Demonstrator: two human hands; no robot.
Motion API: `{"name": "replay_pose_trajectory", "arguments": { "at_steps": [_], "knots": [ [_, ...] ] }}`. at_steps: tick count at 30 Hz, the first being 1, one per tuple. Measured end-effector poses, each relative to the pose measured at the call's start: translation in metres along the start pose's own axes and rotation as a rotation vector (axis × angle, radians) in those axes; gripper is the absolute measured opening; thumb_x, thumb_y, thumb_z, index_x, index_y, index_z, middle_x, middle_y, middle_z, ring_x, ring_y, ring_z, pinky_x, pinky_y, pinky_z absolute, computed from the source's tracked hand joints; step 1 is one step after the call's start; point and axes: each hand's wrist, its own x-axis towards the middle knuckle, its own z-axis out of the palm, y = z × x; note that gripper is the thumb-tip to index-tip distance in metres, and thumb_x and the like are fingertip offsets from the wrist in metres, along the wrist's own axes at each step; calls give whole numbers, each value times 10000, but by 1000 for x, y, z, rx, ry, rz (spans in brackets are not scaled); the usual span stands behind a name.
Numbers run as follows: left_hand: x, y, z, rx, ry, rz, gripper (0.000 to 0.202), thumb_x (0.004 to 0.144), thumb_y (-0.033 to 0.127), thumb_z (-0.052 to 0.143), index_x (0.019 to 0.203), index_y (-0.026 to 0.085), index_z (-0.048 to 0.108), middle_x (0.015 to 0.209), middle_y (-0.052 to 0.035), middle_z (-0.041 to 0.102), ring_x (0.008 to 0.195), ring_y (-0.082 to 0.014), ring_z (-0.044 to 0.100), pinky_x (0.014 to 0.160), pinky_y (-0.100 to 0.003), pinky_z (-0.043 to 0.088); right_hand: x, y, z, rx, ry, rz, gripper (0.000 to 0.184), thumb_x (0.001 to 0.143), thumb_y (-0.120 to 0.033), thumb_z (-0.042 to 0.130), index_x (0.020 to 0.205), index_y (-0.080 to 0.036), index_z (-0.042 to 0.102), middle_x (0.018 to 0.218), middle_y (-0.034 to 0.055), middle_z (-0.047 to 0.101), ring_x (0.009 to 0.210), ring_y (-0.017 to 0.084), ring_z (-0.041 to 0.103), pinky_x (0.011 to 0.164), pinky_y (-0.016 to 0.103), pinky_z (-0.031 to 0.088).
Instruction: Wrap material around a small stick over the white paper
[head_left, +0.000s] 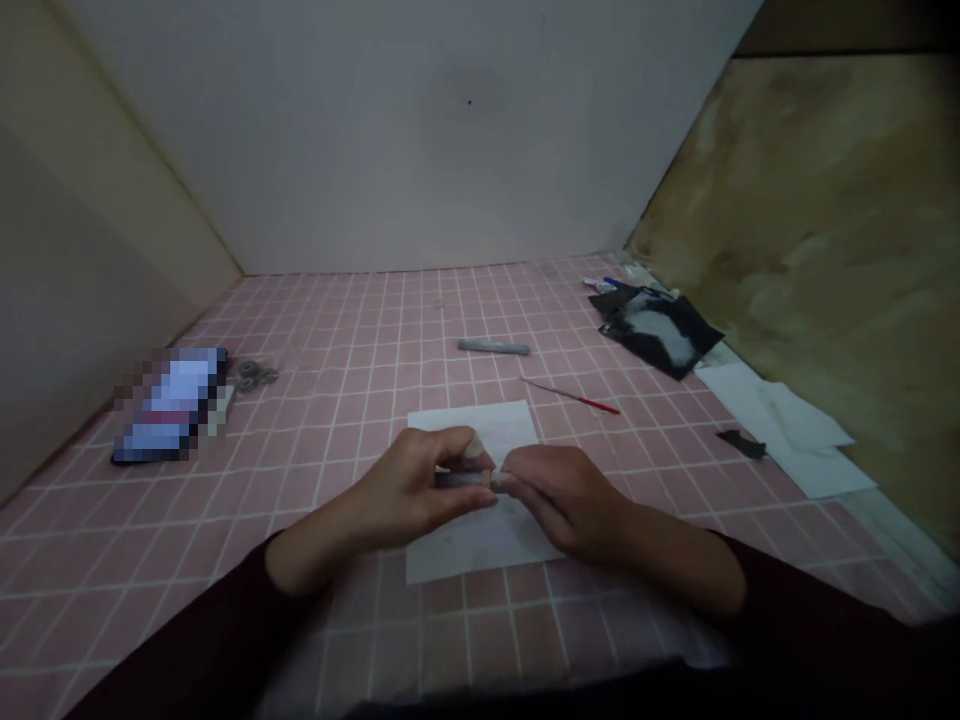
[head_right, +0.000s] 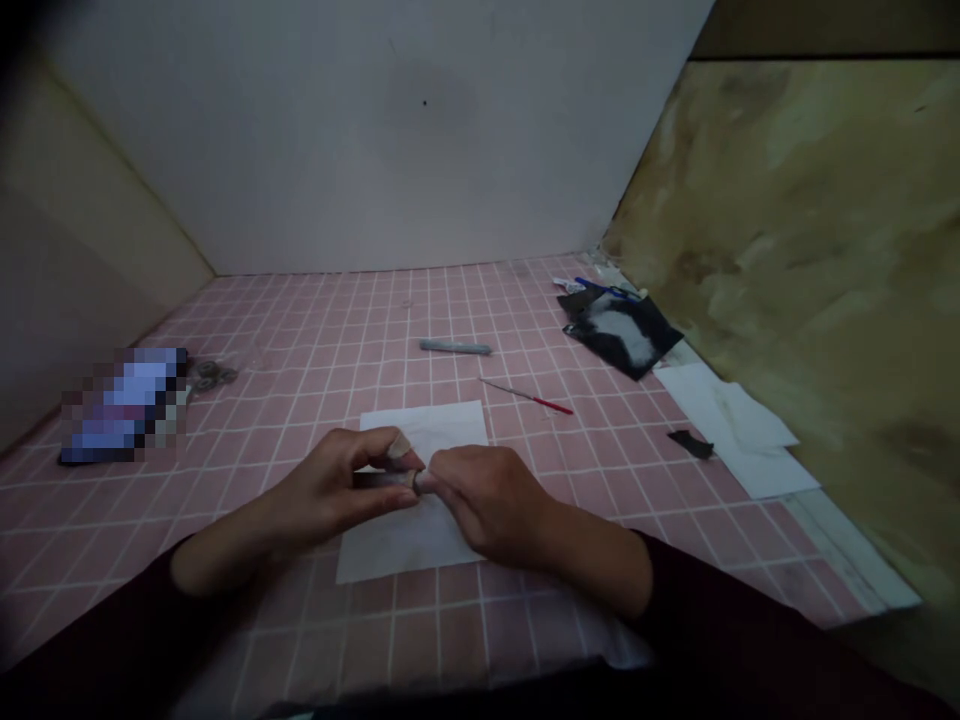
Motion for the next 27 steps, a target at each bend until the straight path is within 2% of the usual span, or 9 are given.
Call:
{"name": "replay_pose_trajectory", "arguments": {
  "at_steps": [3, 8, 10, 12, 16, 18, 21, 24, 27],
  "knots": [
    [1, 2, -5, -123, -72, -36, 173, 845, 310, 611, 865, 155, 536, 758, 3, 590, 672, -115, 548, 591, -222, 445, -3, -2, 3, -141, 37, -124, 278, 938, -244, 364, 696, -177, 483, 641, 20, 503, 611, 141, 442, 599, 291, 336],
    [-3, 3, 10, 483, 154, 187, 94, 891, 226, 526, 836, 151, 541, 756, -33, 601, 681, -153, 523, 651, -302, 427, 5, 5, 3, 434, -145, 361, 388, 967, -361, 297, 641, -191, 419, 512, -47, 379, 456, 93, 364, 476, 230, 312],
    [-3, 1, 14, 592, 198, 258, 114, 901, 203, 495, 812, 148, 541, 755, -48, 606, 691, -167, 521, 677, -331, 429, 6, 7, 2, 540, -192, 433, 409, 966, -380, 288, 618, -197, 396, 488, -58, 345, 433, 89, 337, 449, 222, 294],
    [-2, 0, 11, 496, 171, 189, 90, 892, 224, 523, 844, 152, 547, 765, -39, 607, 691, -158, 533, 660, -309, 438, 5, 6, 2, 391, -116, 335, 379, 961, -349, 322, 628, -191, 408, 537, -39, 395, 482, 96, 383, 491, 230, 317],
    [1, 2, -5, -16, -77, -32, 152, 844, 293, 611, 874, 161, 543, 762, 1, 604, 681, -121, 563, 598, -225, 454, -2, 1, 4, -84, 49, -116, 263, 924, -228, 378, 681, -184, 471, 624, 9, 493, 600, 136, 449, 589, 279, 337],
    [0, 4, -8, -93, -129, -49, 150, 845, 295, 608, 865, 161, 544, 766, 3, 607, 686, -117, 567, 606, -222, 460, -3, -1, 5, -133, 61, -172, 258, 918, -217, 381, 680, -183, 475, 627, 16, 501, 605, 142, 449, 594, 288, 333],
    [-2, 5, 0, 215, 32, 29, 106, 867, 264, 573, 869, 161, 548, 766, -12, 608, 675, -132, 549, 620, -260, 444, 1, 1, 5, 138, -11, 117, 326, 949, -296, 351, 655, -186, 441, 584, -11, 456, 541, 116, 430, 543, 258, 334],
    [-3, 1, 12, 557, 201, 222, 105, 889, 209, 518, 804, 151, 540, 751, -42, 609, 690, -164, 532, 673, -329, 432, 6, 5, 2, 480, -157, 407, 410, 967, -376, 288, 612, -198, 391, 482, -57, 345, 434, 91, 340, 453, 226, 296],
    [-2, -1, 11, 453, 180, 164, 80, 880, 232, 551, 859, 155, 551, 768, -34, 614, 706, -160, 546, 665, -311, 441, 4, 5, 1, 340, -96, 290, 378, 962, -342, 321, 634, -188, 427, 534, -41, 391, 483, 96, 383, 502, 235, 320]
  ]
}}
